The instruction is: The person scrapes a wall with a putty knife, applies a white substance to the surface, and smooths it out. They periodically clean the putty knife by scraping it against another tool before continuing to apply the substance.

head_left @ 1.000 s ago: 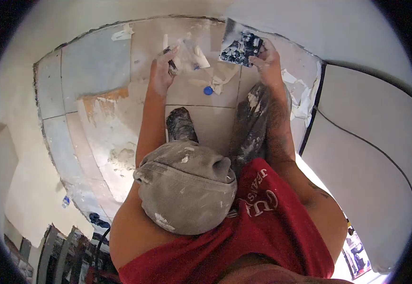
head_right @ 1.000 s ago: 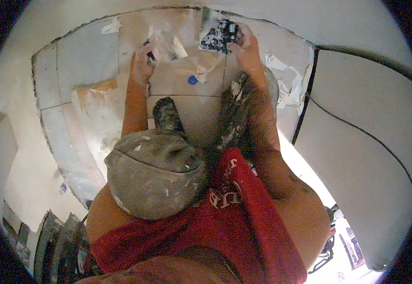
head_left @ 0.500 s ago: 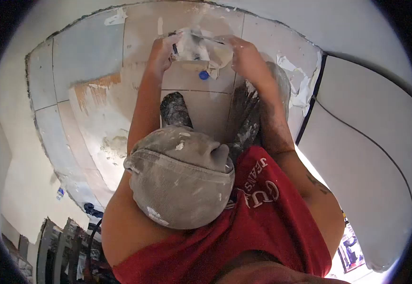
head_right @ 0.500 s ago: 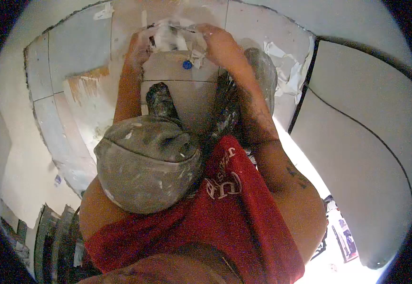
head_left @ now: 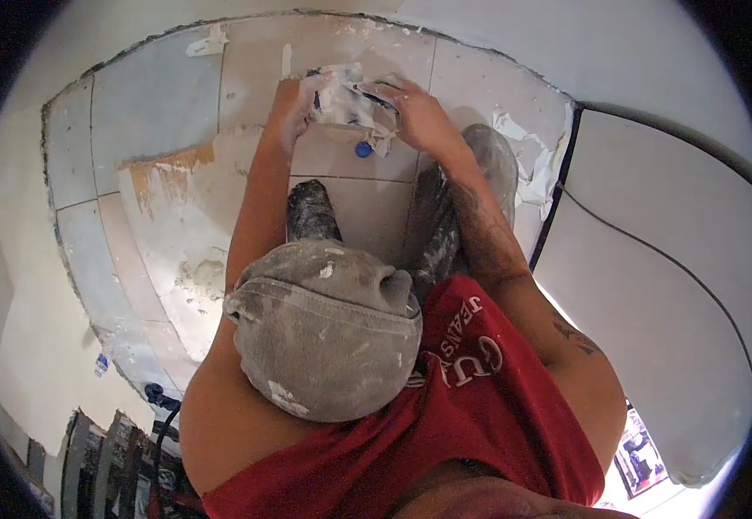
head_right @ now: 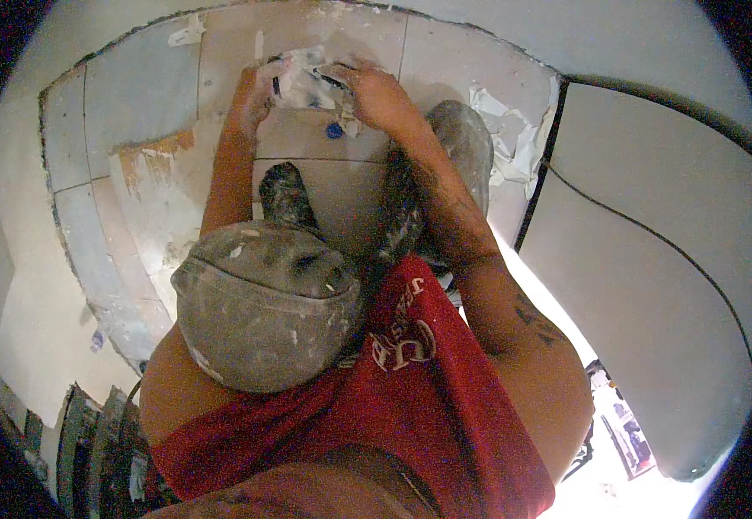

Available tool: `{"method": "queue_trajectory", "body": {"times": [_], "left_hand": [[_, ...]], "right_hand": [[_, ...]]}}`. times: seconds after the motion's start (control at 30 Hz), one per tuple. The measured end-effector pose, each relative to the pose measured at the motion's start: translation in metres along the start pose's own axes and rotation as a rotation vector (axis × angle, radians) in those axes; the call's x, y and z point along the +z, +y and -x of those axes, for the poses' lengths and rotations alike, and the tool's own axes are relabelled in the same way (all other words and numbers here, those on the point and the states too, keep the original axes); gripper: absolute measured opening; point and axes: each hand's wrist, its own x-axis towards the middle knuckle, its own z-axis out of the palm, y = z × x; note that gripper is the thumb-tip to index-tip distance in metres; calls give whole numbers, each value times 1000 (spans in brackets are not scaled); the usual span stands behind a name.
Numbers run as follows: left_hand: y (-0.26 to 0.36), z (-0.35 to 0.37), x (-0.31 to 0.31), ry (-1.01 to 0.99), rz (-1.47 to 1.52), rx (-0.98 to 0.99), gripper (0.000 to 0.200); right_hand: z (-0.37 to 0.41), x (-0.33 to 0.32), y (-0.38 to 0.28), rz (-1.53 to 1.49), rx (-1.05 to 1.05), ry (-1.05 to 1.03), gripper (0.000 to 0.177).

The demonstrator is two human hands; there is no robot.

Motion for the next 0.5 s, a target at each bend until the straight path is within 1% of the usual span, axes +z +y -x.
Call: {"method": "queue_trajectory", "body": {"times": [0.1,0.2,0.3,0.4,0.5], "left_hand": [[0,-2,-4,29,-97,19,24],[0,-6,-8,7,-74,69,18],[9,6,-5,50,-326,136,26],[8,1,-6,105,-408,68,27],[16,12,-9,118,-391,129,27]], "right_hand": [[-1,-1,-2,-26,13,-16,44],[-2,6,2,-21,-43,13,43],[-3,2,-2,-24,-12,-8,42],[-5,3,-2,-64,-48,-17,41],[-5,5,-4,-40,12,-109,40]]}}
